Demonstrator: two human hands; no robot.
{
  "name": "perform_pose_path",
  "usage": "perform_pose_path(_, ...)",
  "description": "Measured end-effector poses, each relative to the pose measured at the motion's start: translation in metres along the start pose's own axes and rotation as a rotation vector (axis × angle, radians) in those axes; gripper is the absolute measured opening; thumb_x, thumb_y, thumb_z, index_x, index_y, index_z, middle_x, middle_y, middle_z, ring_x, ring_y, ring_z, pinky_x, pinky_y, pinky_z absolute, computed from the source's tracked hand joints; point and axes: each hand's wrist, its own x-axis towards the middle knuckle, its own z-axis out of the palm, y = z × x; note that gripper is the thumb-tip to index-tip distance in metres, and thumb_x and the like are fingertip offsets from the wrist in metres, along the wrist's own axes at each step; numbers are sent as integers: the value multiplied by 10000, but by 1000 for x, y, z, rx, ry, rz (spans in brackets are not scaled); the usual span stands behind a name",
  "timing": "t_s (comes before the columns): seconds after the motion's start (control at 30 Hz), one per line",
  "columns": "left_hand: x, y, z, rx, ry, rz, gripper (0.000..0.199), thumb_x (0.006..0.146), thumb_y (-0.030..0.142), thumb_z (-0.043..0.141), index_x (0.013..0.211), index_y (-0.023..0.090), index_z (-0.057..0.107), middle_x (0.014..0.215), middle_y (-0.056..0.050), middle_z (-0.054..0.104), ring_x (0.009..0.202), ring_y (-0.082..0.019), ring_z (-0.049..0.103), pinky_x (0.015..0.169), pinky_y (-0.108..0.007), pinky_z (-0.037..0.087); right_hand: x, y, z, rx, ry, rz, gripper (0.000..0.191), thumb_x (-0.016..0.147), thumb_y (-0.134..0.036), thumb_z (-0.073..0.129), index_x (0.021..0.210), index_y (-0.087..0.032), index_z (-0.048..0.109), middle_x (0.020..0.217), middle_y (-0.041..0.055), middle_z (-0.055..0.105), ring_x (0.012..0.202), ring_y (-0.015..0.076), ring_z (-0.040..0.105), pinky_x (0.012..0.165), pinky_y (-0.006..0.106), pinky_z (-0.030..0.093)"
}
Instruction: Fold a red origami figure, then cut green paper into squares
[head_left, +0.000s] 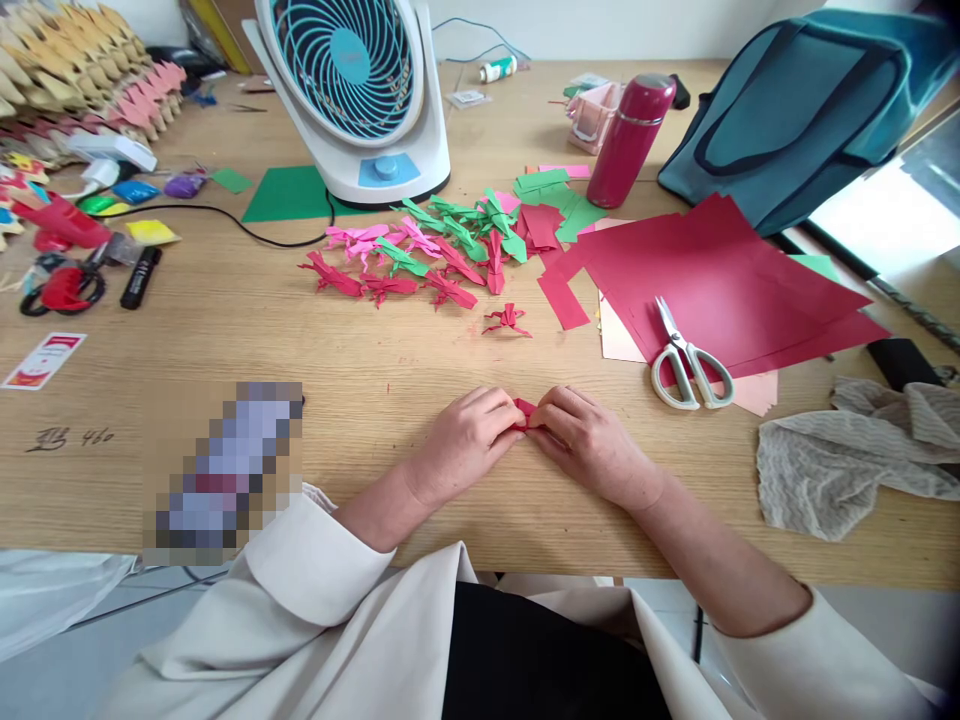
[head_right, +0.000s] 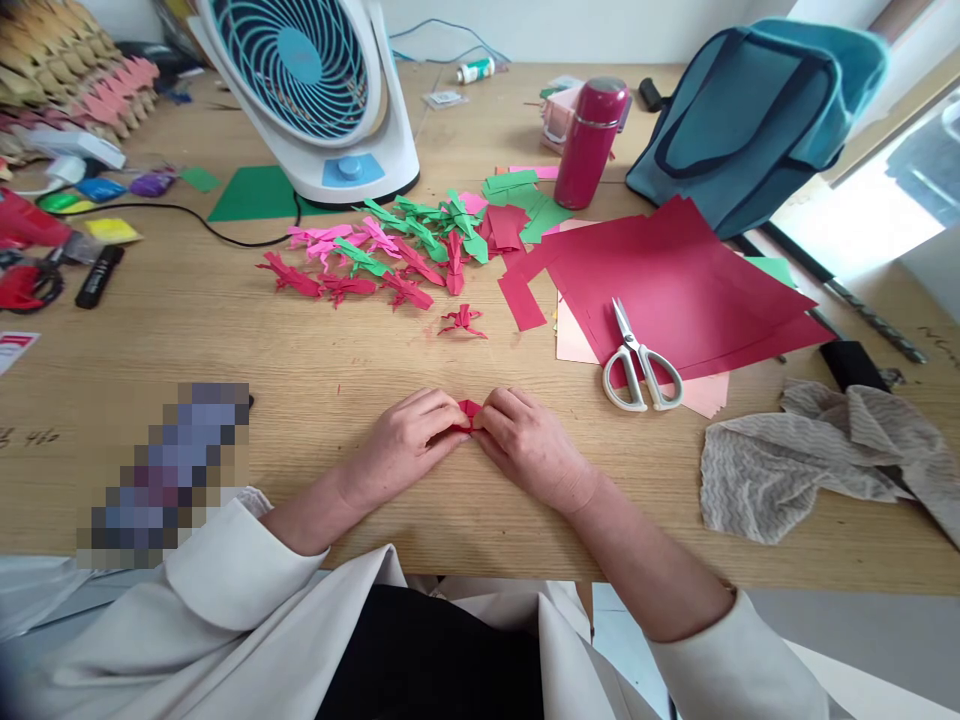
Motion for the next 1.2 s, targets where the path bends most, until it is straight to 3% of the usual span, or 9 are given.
perform_pose_path(0.4, 1, -1, 0, 104, -5, 55, 203, 982, 242, 467, 890, 171, 633, 922, -62, 626, 907, -176, 575, 846, -328, 483, 1, -2, 1, -29, 17, -9, 171, 989, -226, 468, 860, -189, 574, 851, 70, 569, 785, 196, 534, 744, 334, 464)
perform_pose_path(1.2, -1, 0, 2, 140, -11, 30, 212, 993, 254, 443, 925, 173, 627, 926, -53, 616, 909, -171, 582, 847, -315, 483, 0, 0, 3, -135, 32, -28, 199, 990, -239, 469, 842, -177, 585, 833, 67, 571, 774, 191, 520, 747, 327, 442)
